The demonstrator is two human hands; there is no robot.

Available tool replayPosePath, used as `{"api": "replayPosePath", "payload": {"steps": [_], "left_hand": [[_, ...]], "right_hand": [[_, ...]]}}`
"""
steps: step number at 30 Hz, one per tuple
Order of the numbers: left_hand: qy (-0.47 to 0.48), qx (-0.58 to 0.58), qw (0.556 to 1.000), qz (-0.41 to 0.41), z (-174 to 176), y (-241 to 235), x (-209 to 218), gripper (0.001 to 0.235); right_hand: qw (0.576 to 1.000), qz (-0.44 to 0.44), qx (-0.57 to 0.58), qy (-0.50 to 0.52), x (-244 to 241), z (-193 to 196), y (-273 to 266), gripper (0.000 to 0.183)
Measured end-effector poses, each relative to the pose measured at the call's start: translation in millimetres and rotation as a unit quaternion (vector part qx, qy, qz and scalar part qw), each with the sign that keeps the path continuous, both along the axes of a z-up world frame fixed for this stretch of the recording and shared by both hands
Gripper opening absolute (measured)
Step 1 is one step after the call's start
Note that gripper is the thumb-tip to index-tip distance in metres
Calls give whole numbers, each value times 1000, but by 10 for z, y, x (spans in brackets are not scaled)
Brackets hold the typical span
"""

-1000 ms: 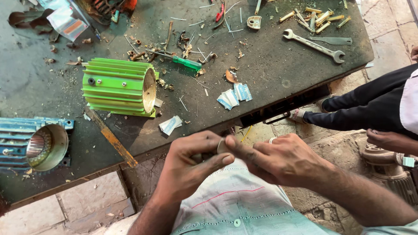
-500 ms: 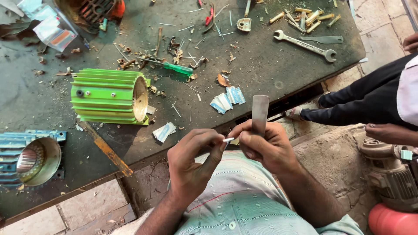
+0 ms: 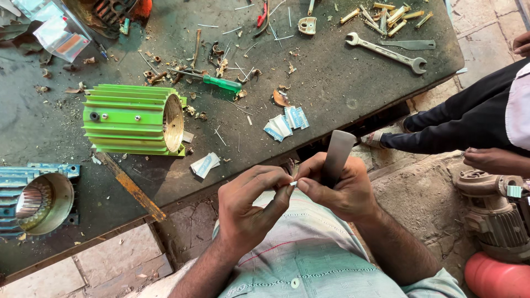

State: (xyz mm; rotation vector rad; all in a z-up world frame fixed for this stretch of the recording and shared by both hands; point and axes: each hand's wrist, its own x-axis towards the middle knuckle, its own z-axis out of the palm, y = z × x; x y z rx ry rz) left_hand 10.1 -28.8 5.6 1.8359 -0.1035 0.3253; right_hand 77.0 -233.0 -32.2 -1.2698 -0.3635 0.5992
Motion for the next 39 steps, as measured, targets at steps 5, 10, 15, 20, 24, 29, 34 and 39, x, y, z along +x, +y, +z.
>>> {"api": "replayPosePath", "payload": {"steps": [5, 10, 15, 20, 24, 29, 34, 39], "left_hand": [[8, 4, 1000, -20, 80, -7, 47, 15], [41, -1, 998, -53, 206, 9, 124, 12], [78, -42, 991, -101, 275, 59, 190, 12], [67, -53, 992, -92, 266, 37, 132, 10], [53, -81, 993, -74, 210, 38, 98, 7], [13, -95, 993, -64, 135, 34, 71, 11], [-43, -43, 997, -39, 91, 22, 67, 17], [-71, -26, 997, -19, 12, 20, 37, 16]], "right_hand": [[976, 3, -110, -189, 75, 94, -30, 9], [944, -21, -154, -291, 97, 186, 4, 9], [925, -34, -150, -348, 92, 260, -6, 10], [948, -44, -145, -280, -31, 296, -64, 9], [996, -13, 92, 3, 11, 172, -42, 41], [985, -48, 96, -132, 52, -6, 127, 18], [959, -66, -7, -277, -42, 42, 251, 27], [927, -73, -87, -359, -88, 138, 278, 33]]}}
